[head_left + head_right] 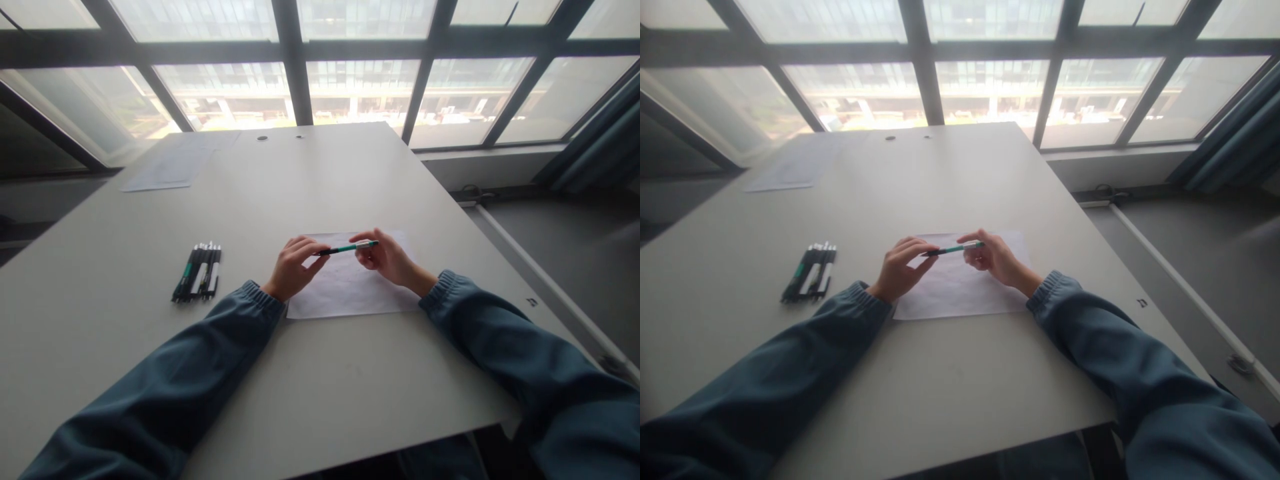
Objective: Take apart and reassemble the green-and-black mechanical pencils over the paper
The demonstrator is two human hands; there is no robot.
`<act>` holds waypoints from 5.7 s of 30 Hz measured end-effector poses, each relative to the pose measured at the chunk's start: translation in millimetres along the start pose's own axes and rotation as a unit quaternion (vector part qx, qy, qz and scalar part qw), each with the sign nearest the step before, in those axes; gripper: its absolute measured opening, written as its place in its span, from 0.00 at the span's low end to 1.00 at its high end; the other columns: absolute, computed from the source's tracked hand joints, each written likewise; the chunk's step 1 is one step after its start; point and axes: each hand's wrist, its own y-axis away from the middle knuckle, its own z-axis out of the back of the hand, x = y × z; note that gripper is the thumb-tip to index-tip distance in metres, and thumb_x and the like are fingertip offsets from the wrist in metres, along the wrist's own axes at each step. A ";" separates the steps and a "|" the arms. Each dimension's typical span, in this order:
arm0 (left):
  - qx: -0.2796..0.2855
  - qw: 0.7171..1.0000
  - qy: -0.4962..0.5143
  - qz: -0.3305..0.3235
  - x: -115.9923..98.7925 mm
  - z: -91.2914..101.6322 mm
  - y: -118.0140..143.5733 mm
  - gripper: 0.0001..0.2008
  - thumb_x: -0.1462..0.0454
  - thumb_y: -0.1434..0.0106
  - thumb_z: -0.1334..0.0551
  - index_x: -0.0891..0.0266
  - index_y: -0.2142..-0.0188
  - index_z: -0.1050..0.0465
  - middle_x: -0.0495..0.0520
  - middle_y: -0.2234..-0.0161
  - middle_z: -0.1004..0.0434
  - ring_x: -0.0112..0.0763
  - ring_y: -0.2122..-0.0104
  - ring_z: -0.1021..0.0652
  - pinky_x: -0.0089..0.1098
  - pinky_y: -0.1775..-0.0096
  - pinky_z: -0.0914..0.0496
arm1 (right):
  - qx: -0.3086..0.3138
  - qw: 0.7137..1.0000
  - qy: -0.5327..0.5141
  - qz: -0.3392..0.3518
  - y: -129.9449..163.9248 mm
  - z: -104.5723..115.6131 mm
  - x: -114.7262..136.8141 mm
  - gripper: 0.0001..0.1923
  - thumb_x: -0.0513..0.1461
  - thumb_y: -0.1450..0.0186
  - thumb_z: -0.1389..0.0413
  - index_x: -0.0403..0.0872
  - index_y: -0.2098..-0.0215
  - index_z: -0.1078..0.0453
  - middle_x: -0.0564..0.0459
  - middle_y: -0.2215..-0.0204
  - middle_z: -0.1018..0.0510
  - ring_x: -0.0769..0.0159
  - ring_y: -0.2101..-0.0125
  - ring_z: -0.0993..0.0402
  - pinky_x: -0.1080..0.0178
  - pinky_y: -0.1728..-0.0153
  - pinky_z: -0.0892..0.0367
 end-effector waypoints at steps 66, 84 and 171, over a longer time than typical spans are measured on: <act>-0.169 0.986 0.006 0.010 6.2 5.4 -2.1 0.05 0.61 0.33 0.35 0.58 0.59 0.24 0.54 0.58 0.20 0.34 0.57 0.21 0.39 0.52 0.26 | -0.083 0.886 0.439 0.125 -4.5 15.8 -4.4 0.08 0.39 0.36 0.43 0.45 0.67 0.22 0.54 0.77 0.22 0.68 0.76 0.28 0.65 0.71 0.33; 0.159 0.984 -0.077 0.020 24.4 -2.9 7.4 0.19 0.57 0.33 0.39 0.53 0.44 0.27 0.57 0.45 0.23 0.44 0.45 0.24 0.46 0.43 0.29 | -0.418 0.647 0.635 0.052 -47.2 144.0 43.0 0.14 0.41 0.31 0.48 0.43 0.62 0.21 0.43 0.63 0.16 0.59 0.63 0.21 0.64 0.59 0.33; 0.190 0.969 -0.135 0.082 14.7 8.8 17.3 0.16 0.54 0.33 0.41 0.52 0.48 0.26 0.56 0.43 0.26 0.45 0.42 0.28 0.47 0.42 0.33 | -0.415 0.644 0.642 -0.035 -84.5 174.3 42.9 0.10 0.42 0.35 0.40 0.47 0.62 0.19 0.43 0.62 0.16 0.57 0.59 0.20 0.62 0.56 0.30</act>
